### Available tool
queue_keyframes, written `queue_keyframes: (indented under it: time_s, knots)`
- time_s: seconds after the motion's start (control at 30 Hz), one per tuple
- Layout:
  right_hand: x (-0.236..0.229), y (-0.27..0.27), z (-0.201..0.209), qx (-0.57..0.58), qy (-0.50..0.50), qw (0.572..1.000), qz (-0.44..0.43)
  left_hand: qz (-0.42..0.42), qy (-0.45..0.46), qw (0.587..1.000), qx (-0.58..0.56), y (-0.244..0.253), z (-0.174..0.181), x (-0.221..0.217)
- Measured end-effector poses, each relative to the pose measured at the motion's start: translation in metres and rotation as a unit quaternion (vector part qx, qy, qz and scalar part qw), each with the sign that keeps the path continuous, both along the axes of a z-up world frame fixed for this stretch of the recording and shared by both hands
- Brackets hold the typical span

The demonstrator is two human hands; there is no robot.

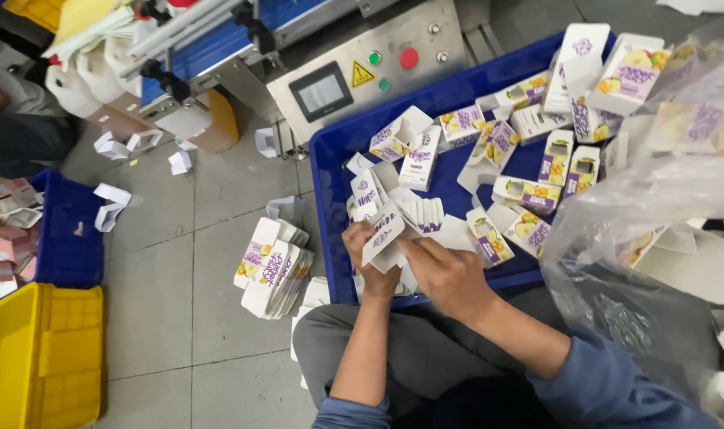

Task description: Folding flat cardboard juice boxes into their 3D shape and placing them into a storage bin and a plastic bag.

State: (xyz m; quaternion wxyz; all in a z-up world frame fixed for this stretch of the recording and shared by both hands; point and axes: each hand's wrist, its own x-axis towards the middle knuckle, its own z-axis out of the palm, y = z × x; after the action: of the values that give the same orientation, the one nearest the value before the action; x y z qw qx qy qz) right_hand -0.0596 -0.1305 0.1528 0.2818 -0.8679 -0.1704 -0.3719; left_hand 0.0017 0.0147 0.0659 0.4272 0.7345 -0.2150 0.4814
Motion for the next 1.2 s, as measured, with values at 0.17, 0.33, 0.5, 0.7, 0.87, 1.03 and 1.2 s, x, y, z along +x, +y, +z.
queue_keyframes:
  time_s: [0.17, 0.33, 0.5, 0.7, 0.87, 1.03, 1.2]
  knots:
    - [0.004, 0.002, -0.011, -0.069, -0.008, 0.996, -0.047, -0.011, -0.03, 0.999, 0.027, -0.004, 0.003, -0.003]
    - [0.007, 0.001, -0.001, -0.14, -0.012, 0.988, -0.067, -0.028, -0.014, 0.999, 0.034, -0.004, -0.002, -0.002]
    - [0.013, 0.003, -0.003, -0.097, 0.035, 0.994, -0.02, -0.025, -0.005, 1.0, -0.012, -0.003, -0.009, 0.003]
    - [0.019, -0.012, 0.023, -0.063, 0.185, 0.977, 0.091, -0.009, 0.071, 0.997, -0.004, -0.01, 0.011, -0.008]
    - [0.022, -0.015, 0.028, -0.079, 0.258, 0.954, 0.129, 0.014, 0.058, 0.998, 0.028, -0.007, 0.0, -0.005]
    - [0.02, -0.004, 0.015, -0.149, 0.233, 0.955, 0.111, 0.012, 0.015, 0.998, 0.058, -0.008, 0.007, -0.008]
    - [0.011, -0.009, 0.02, -0.057, 0.266, 0.952, 0.144, 0.054, 0.011, 0.997, 0.057, -0.016, 0.036, -0.01]
